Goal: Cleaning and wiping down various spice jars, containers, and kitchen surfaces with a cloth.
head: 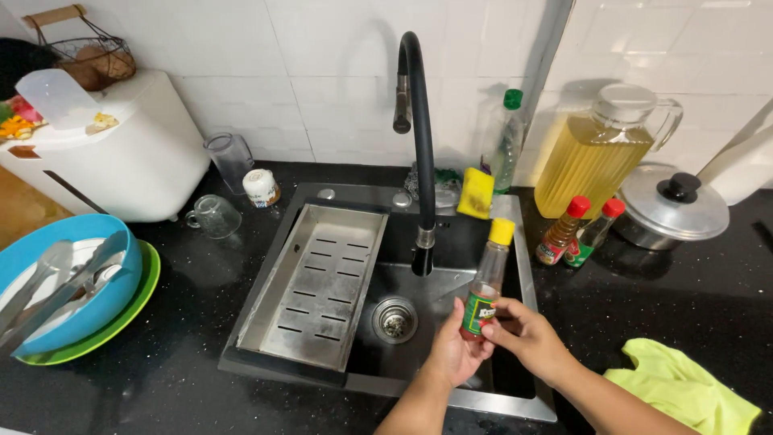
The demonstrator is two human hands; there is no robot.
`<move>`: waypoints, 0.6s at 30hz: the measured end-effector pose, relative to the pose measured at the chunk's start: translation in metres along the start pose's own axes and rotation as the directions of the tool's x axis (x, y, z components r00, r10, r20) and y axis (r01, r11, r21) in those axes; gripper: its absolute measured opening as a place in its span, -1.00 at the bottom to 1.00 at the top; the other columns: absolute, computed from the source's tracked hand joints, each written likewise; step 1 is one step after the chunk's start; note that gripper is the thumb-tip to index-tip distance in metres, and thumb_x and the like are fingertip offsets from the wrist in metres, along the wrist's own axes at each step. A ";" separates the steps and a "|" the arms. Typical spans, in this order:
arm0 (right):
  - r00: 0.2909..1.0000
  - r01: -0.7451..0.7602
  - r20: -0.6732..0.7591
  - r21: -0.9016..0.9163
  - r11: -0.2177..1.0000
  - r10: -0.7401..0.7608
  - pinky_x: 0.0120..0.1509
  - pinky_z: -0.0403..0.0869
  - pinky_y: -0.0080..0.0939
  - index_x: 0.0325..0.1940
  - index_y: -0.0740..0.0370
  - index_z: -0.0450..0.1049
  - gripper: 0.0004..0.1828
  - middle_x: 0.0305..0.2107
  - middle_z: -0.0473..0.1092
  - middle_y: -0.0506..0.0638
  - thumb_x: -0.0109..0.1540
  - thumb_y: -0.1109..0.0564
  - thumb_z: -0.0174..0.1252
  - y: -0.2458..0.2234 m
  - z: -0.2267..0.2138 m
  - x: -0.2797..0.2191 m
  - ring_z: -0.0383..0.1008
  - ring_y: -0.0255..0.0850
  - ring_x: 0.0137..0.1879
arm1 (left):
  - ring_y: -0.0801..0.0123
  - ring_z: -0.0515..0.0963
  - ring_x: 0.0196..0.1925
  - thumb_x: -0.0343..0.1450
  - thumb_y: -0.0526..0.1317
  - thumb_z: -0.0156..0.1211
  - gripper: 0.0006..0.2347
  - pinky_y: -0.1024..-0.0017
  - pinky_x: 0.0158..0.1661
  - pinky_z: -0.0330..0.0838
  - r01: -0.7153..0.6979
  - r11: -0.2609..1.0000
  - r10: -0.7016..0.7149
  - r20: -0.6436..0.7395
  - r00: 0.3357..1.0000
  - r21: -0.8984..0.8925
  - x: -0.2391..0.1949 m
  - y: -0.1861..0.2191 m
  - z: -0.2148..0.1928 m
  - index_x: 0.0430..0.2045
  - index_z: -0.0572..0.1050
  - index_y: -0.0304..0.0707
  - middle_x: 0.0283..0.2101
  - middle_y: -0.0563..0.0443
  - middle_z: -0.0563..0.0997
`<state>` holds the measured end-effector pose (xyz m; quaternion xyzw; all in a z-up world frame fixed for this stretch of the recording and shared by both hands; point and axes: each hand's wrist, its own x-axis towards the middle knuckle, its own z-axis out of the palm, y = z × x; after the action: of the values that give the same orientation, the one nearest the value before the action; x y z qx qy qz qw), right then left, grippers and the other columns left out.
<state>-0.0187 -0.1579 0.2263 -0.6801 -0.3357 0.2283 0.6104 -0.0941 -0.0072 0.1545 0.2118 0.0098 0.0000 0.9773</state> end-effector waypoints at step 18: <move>0.992 0.129 0.033 -0.111 0.985 -0.126 0.04 0.56 -0.26 0.30 0.24 0.42 -0.44 -0.09 0.55 -0.03 0.19 0.24 0.25 -0.154 -0.018 0.078 0.52 -0.33 -0.06 | 0.28 0.64 -0.14 0.42 0.29 -0.29 -0.41 0.31 -0.08 0.55 -0.063 0.994 0.062 0.013 0.998 0.084 0.014 -0.006 -0.006 0.19 0.29 -0.08 0.00 -0.10 0.60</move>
<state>0.0187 -0.1079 0.3886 -0.6877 -0.3986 0.1782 0.5800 -0.0798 -0.0100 0.1463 0.2531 -0.0018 0.0290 0.9670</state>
